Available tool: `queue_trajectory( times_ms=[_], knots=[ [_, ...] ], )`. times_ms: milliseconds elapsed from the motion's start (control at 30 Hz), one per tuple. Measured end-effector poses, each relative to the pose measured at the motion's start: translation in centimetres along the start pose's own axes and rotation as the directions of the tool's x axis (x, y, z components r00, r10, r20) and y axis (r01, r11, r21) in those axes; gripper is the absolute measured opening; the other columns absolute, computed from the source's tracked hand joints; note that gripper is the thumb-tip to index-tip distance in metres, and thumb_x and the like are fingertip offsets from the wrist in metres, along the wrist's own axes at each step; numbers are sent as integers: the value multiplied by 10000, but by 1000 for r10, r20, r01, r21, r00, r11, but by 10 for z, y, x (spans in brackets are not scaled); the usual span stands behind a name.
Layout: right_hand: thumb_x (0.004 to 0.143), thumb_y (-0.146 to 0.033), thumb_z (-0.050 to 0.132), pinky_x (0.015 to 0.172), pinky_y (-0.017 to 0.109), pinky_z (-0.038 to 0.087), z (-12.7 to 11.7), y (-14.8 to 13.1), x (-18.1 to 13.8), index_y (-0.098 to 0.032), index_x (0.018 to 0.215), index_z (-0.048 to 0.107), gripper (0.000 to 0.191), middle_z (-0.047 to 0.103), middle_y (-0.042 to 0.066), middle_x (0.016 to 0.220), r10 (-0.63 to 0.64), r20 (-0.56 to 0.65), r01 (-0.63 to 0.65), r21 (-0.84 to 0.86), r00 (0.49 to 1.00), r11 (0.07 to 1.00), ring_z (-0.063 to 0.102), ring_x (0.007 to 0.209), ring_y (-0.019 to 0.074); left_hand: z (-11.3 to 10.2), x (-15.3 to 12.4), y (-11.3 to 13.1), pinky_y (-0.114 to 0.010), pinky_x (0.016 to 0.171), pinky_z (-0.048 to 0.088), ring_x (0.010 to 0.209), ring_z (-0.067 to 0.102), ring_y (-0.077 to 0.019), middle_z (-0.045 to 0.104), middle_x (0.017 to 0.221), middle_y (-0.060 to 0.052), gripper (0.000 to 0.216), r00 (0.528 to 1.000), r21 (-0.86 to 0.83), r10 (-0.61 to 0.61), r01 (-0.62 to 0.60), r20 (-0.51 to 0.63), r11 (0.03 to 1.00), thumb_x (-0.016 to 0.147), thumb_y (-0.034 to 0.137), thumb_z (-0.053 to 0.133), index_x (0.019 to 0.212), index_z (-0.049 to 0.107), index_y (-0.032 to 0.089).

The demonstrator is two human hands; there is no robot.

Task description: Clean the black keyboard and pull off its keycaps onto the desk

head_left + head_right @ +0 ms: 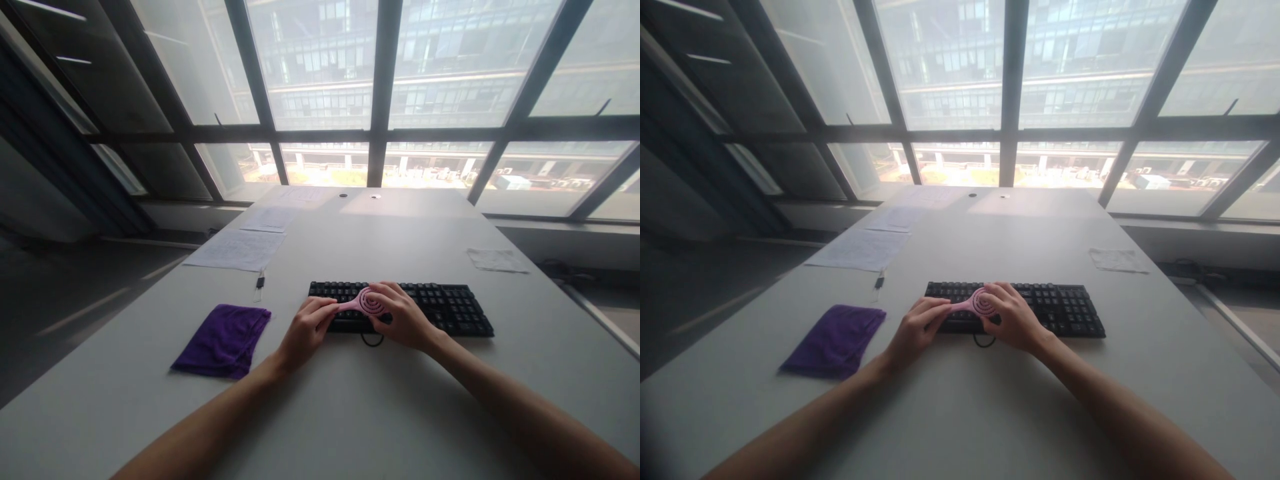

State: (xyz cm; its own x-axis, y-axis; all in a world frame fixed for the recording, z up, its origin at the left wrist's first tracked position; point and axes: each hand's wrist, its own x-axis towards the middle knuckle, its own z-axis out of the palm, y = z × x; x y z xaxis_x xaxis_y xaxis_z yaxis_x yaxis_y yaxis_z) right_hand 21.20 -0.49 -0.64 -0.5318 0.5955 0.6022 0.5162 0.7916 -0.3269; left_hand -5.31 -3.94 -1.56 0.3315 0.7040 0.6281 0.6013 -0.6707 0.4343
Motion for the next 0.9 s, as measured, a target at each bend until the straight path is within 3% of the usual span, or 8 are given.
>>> queue_trajectory(
  times_ms=[400, 900],
  knots=[
    [775, -140, 654, 1018, 522, 494, 2, 5, -2, -235, 1211, 607, 448, 609, 113, 1324, 47, -11, -47, -38, 999, 998, 509, 1251, 315, 0, -1, -1, -400, 1018, 509, 1173, 592, -214, 651, 1245, -77, 339, 1000, -21, -5, 5, 14, 1000, 967, 117, 516, 1241, 663, 252],
    [800, -144, 633, 1038, 505, 485, 0, 3, -2, -203, 1218, 602, 423, 589, 126, 1357, 64, 20, -63, -63, 998, 996, 486, 1277, 314, -3, 0, 0, -362, 964, 543, 1093, 658, -214, 703, 1150, -71, 243, 993, 41, -108, 110, -44, 993, 949, 184, 562, 1171, 655, 218]
  ],
)
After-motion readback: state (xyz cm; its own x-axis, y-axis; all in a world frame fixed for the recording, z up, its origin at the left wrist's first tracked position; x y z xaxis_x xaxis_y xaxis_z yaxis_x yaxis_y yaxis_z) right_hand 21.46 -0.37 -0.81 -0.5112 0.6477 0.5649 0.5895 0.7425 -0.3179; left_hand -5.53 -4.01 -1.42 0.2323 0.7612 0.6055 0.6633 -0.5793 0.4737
